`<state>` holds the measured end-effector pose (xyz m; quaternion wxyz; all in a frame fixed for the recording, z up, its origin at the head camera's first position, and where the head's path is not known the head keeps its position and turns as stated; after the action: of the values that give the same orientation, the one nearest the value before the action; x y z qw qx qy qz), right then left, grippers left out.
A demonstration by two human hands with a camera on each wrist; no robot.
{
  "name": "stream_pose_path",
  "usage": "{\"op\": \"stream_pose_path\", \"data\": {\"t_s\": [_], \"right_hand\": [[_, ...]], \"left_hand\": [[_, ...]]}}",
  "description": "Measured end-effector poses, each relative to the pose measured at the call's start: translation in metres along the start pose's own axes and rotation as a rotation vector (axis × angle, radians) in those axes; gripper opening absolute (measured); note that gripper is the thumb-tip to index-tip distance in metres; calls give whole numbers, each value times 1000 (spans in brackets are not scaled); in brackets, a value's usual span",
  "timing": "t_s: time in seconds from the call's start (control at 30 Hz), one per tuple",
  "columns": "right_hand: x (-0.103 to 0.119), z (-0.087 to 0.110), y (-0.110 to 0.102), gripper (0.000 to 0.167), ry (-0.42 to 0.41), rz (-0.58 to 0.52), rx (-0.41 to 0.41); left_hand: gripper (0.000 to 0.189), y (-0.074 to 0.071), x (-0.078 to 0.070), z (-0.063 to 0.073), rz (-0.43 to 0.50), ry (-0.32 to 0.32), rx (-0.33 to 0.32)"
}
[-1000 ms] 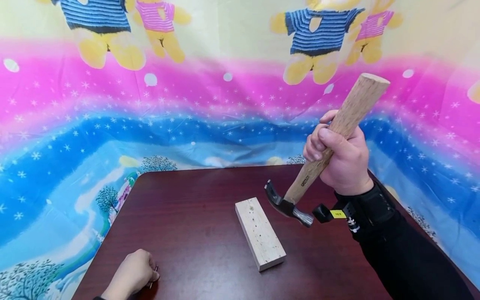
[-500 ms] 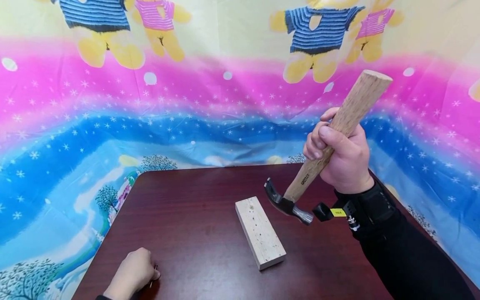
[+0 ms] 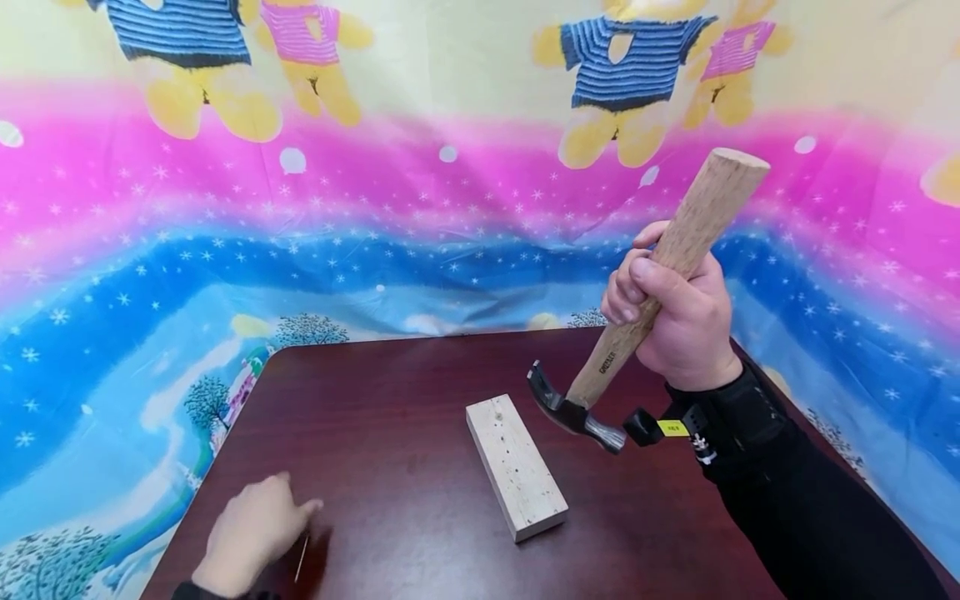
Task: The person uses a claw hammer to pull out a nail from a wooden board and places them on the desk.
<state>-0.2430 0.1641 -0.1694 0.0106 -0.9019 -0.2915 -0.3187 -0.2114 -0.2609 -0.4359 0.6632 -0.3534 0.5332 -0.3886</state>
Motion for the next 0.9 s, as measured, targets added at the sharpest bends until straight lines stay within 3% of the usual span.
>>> {"op": "stream_pose_path", "data": {"t_s": [0.1, 0.17, 0.27, 0.37, 0.47, 0.57, 0.73, 0.9], "right_hand": [[-2, 0, 1, 12, 0, 6, -1], [-3, 0, 1, 12, 3, 12, -5], [-6, 1, 1, 11, 14, 20, -9], [-10, 1, 1, 11, 24, 21, -15], [-12, 2, 0, 11, 30, 30, -12], [-12, 4, 1, 12, 26, 42, 2], [-11, 6, 3, 12, 29, 59, 21], [-10, 9, 3, 12, 42, 84, 20]], "left_hand": [[96, -20, -29, -8, -23, 127, -113], [109, -25, -51, -13, -27, 217, -169], [121, -21, -85, -23, -49, 343, -230], [127, -8, -117, -34, -84, 452, -231], [129, 12, -144, -47, -116, 553, -186], [129, 35, -164, -61, -118, 610, -115], [126, 67, -181, -80, -75, 623, 7], [119, 86, -189, -89, -48, 631, 85]]}}
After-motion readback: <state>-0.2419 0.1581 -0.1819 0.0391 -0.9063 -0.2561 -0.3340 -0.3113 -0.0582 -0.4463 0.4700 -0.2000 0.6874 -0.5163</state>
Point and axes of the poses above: each hand's wrist, its own z-axis away from the middle knuckle, its own y-axis out of the palm, x = y × z, the point moved 8 cm from there along -z, towards the middle knuckle, and after that the axes turned 10 degrees about z, right-handed, at the moved point
